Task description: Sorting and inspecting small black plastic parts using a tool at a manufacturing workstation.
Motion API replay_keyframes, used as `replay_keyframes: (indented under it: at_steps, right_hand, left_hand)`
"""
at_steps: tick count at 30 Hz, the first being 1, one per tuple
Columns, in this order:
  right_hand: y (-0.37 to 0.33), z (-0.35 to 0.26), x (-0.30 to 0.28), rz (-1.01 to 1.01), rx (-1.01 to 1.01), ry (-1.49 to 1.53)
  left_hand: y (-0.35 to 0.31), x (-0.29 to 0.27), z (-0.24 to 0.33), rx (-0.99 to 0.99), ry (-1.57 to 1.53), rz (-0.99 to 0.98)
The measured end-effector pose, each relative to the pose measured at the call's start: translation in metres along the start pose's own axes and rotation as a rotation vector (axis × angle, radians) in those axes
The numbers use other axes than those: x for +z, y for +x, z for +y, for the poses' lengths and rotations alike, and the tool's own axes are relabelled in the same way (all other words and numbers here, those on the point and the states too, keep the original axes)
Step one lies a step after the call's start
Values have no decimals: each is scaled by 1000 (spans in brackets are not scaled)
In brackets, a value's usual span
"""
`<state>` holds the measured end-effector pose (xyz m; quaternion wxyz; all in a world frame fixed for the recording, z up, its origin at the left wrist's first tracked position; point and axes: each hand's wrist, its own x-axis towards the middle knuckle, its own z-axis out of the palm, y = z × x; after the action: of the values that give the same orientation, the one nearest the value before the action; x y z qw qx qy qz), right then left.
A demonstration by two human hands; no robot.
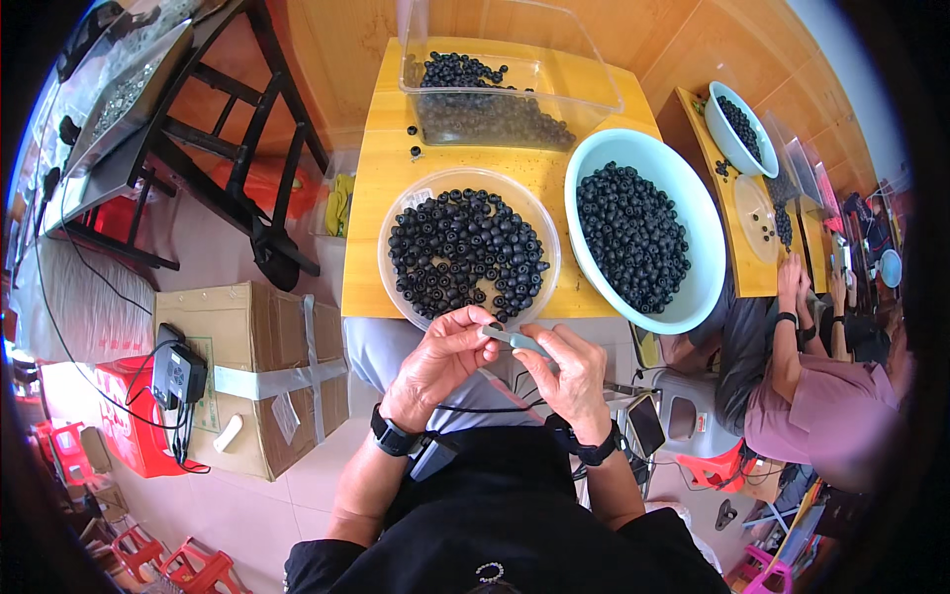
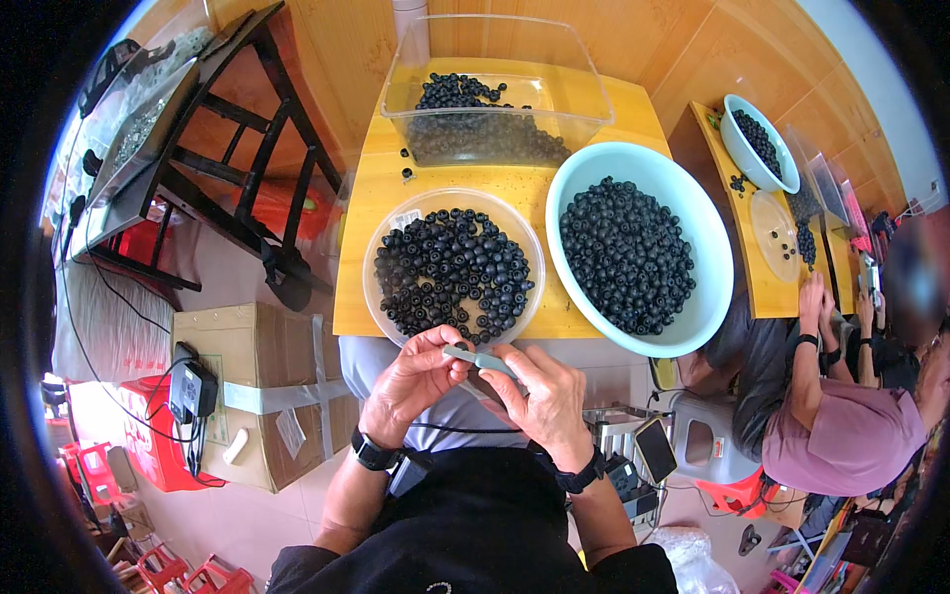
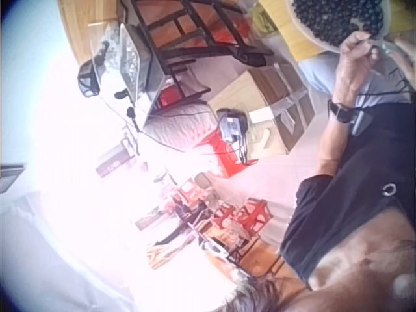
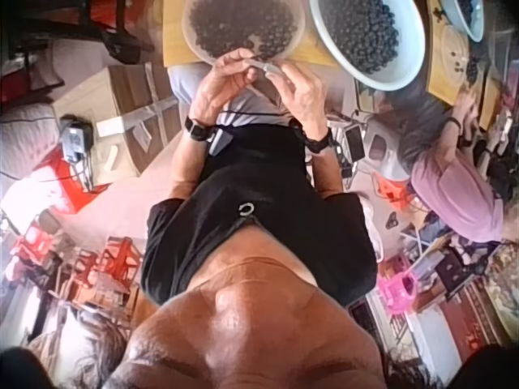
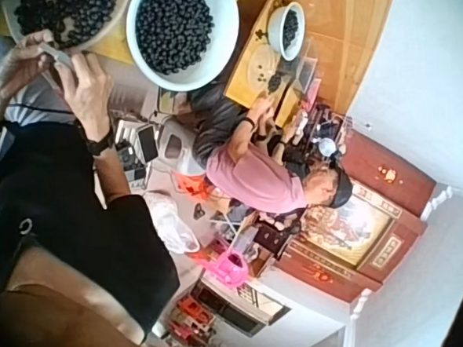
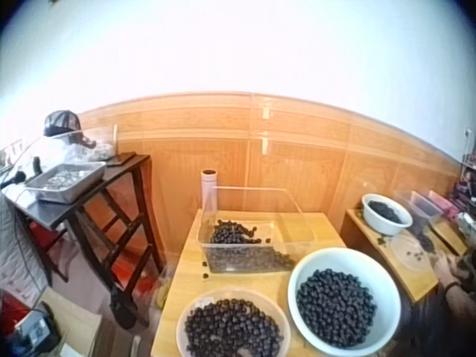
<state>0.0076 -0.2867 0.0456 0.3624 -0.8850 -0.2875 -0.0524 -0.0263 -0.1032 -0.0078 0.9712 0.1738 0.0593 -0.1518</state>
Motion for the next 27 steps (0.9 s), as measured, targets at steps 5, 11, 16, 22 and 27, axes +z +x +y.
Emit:
replay_keyframes:
  at_steps: [5, 11, 16, 22, 27]
  right_hand:
    - [-2, 1, 2, 19, 19, -7]
    - [-13, 41, -13, 181, 152, -150]
    - [-4, 11, -18, 119, 199, 137]
    - [7, -17, -13, -128, 161, 495]
    - [4, -18, -10, -147, 127, 486]
  left_hand:
    - [-2, 1, -1, 3, 2, 47]
    - [-15, 22, 7, -14, -23, -12]
    - [-7, 17, 7, -80, -102, -115]
    - [-6, 15, 2, -100, -22, -94]
    - [-7, 16, -5, -106, 155, -26]
